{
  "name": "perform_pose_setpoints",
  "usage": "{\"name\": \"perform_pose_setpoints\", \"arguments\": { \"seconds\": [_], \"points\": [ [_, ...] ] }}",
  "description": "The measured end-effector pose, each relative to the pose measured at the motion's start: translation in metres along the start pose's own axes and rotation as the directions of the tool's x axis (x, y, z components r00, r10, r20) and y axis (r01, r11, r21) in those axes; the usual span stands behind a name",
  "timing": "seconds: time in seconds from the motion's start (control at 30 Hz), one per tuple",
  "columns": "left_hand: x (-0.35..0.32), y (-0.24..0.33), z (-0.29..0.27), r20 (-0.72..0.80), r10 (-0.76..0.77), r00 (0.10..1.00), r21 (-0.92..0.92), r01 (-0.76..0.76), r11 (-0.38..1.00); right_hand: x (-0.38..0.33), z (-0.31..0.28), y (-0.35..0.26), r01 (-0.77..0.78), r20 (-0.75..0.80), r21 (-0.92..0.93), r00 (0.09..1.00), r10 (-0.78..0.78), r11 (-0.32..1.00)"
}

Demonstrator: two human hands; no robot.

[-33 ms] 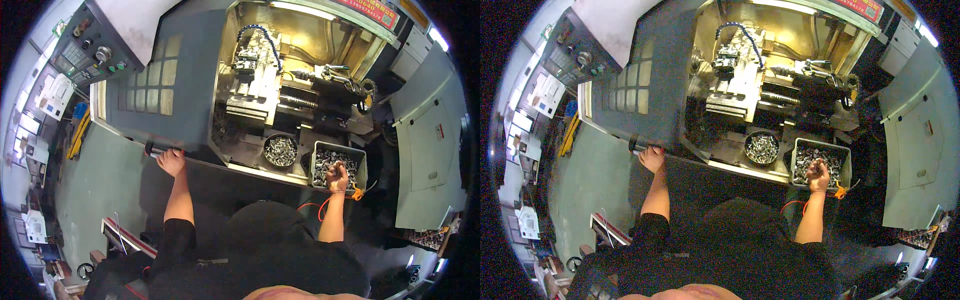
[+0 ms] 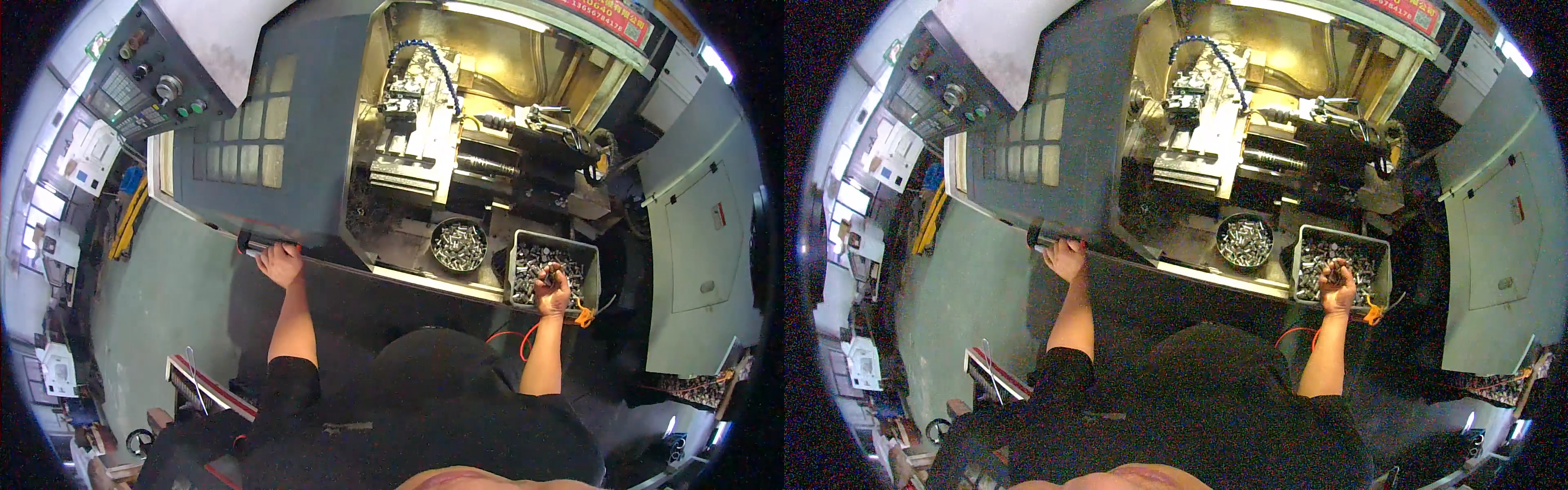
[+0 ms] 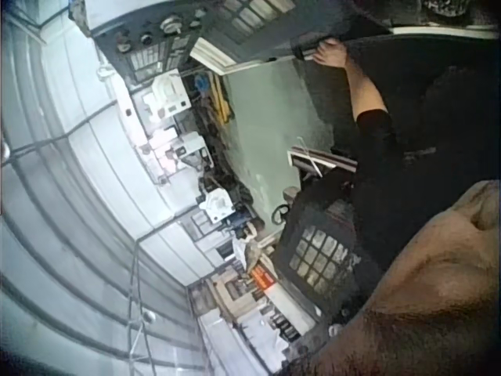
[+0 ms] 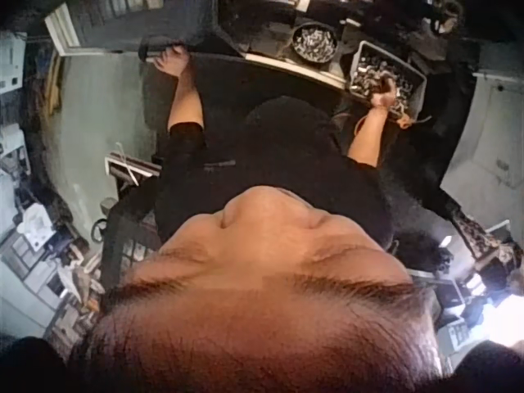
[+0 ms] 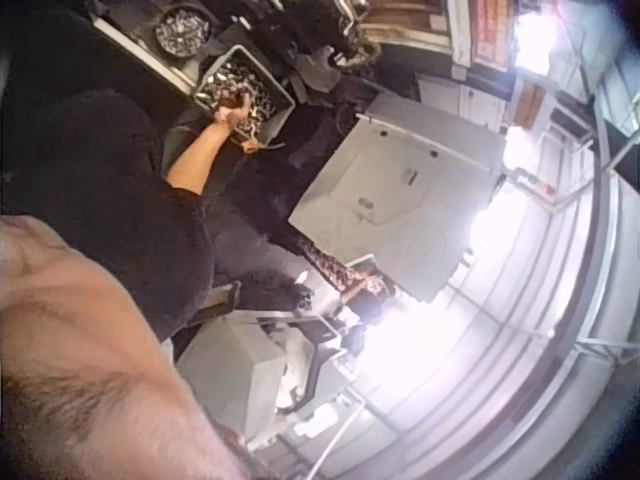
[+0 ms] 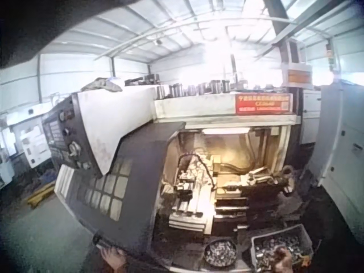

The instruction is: The person operates a CNC lathe in a workshop, repeatedly picking small metal parts from a bin and placing them into the machine's chuck. They use a long metal rod to assist with the placement of the parts and occasionally adjust the machine's controls.

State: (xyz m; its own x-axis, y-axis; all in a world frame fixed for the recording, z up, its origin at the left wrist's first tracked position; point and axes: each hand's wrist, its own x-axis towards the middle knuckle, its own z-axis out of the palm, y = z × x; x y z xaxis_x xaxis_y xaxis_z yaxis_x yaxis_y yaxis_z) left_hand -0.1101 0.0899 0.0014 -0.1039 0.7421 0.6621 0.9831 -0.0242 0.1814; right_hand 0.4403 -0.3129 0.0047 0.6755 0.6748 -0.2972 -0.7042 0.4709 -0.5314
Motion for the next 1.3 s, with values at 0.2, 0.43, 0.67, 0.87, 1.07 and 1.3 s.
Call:
{"name": "perform_pose_setpoints", "arguments": {
  "seconds": [0.2,0.43,0.67,0.87,1.07,1.3],
  "points": [
    [0.006,0.005,-0.003,0.028,-0.024,0.999,-0.032,0.025,0.999,0.008,0.003,0.008,0.017,-0.037,-0.109,0.999,-0.021,0.994],
    [0.005,0.007,-0.002,0.038,-0.026,0.999,-0.035,0.027,0.999,0.017,0.002,0.014,-0.139,-0.172,-0.629,0.984,0.037,0.765],
    [0.003,0.013,-0.006,0.059,-0.029,0.998,-0.025,0.031,0.999,0.026,-0.025,0.015,-0.073,-0.113,-0.935,0.989,-0.098,0.346],
    [0.001,0.017,-0.007,0.036,-0.034,0.999,-0.037,0.035,0.999,0.022,-0.023,0.03,0.127,0.208,-0.963,0.912,-0.354,-0.24],
    [-0.007,0.025,-0.01,0.009,-0.001,1.0,-0.004,0.001,1.0,-0.014,0.006,0.015,0.211,0.475,-0.8,0.796,-0.377,-0.562],
    [-0.016,0.041,-0.011,0.042,0.001,0.999,0.03,-0.002,1.0,-0.093,-0.074,-0.038,-0.151,0.053,-0.977,0.512,-0.858,-0.15]
  ]
}}
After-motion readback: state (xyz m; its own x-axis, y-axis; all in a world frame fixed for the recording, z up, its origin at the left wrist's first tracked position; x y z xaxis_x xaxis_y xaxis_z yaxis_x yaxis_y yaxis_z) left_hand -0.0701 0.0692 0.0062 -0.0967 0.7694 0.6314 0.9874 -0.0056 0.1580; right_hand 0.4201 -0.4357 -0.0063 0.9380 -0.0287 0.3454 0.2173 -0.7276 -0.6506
